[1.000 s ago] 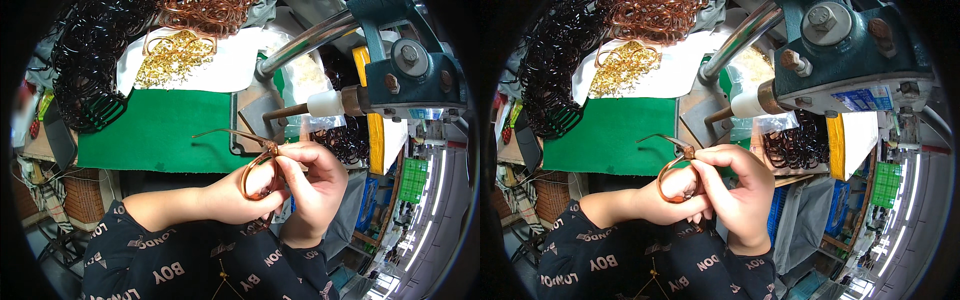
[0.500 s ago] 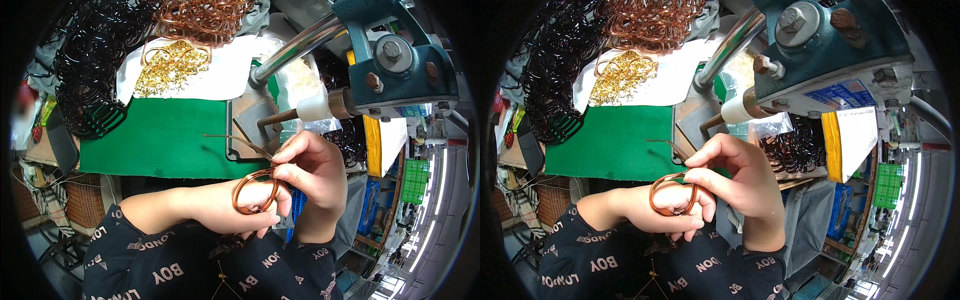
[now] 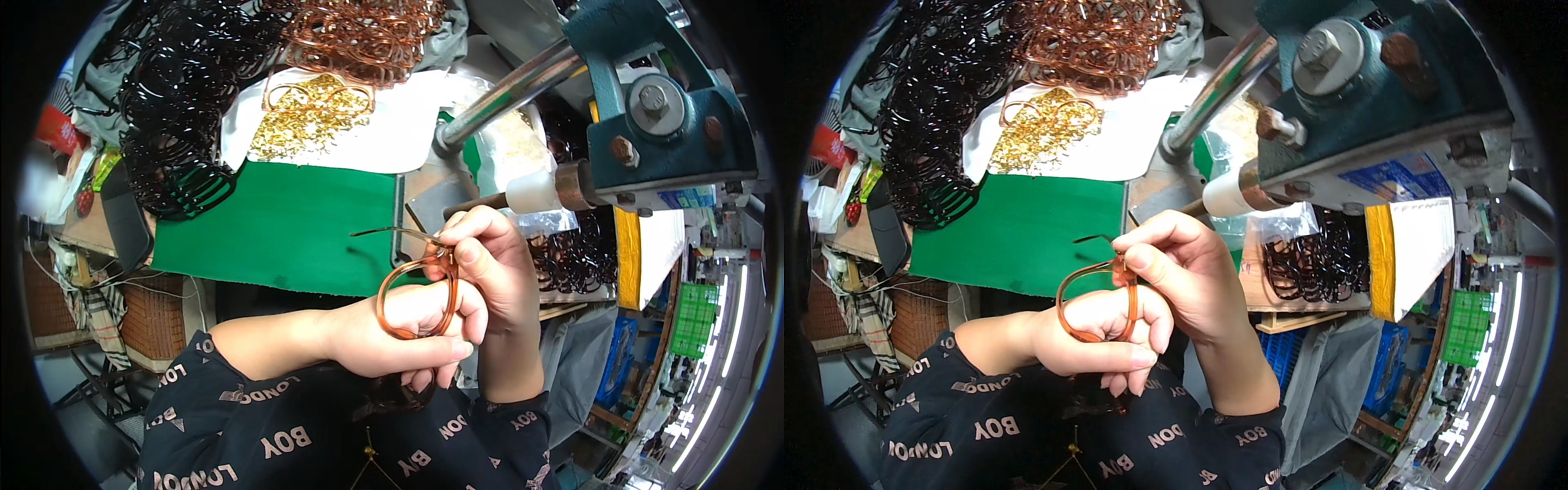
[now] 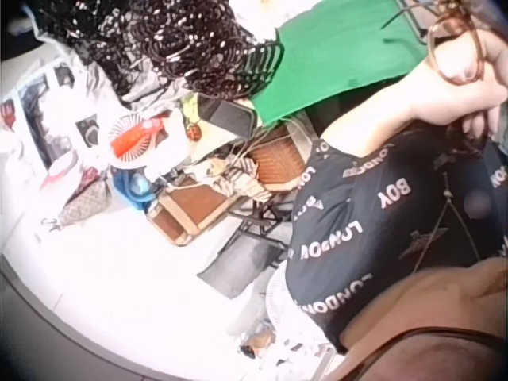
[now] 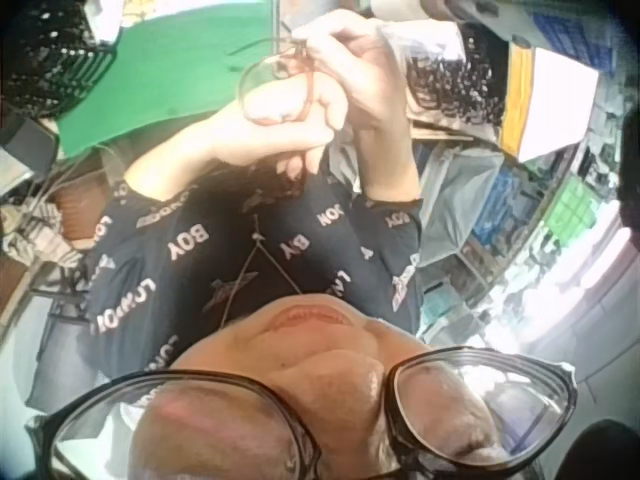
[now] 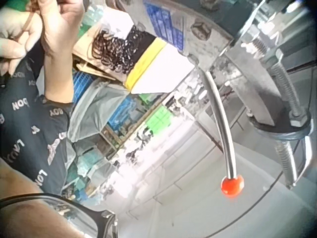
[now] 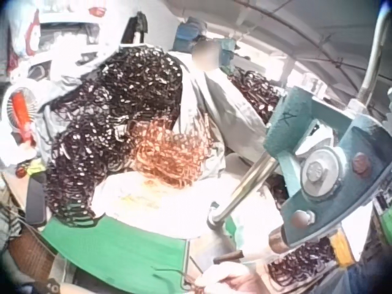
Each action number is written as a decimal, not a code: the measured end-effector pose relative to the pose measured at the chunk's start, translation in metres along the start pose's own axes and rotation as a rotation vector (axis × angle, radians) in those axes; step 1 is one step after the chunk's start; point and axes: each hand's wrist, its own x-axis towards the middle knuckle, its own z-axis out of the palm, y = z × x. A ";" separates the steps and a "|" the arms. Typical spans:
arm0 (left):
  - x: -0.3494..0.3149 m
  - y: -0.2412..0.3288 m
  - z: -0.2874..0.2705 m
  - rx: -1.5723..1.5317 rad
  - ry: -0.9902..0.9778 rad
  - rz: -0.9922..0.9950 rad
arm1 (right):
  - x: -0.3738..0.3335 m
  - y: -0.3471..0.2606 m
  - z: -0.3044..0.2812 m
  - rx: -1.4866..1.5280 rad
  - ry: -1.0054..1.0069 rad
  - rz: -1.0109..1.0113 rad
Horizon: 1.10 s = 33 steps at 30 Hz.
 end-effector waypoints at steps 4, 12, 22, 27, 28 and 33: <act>-0.002 -0.003 -0.001 0.002 0.021 0.054 | 0.003 0.000 0.004 -0.009 0.035 0.019; 0.002 -0.006 -0.001 0.050 0.032 0.068 | -0.001 -0.013 0.009 -0.143 0.048 0.014; 0.036 0.035 0.001 0.114 0.054 0.118 | -0.043 -0.035 -0.008 -0.550 0.311 -0.391; 0.062 0.047 0.000 0.070 0.085 0.058 | -0.065 -0.033 -0.030 -0.568 0.489 -0.470; 0.064 0.048 0.001 0.086 0.102 0.035 | -0.070 -0.032 -0.033 -0.552 0.516 -0.453; 0.075 0.041 -0.001 0.040 0.037 0.106 | -0.079 -0.036 -0.036 -0.538 0.601 -0.413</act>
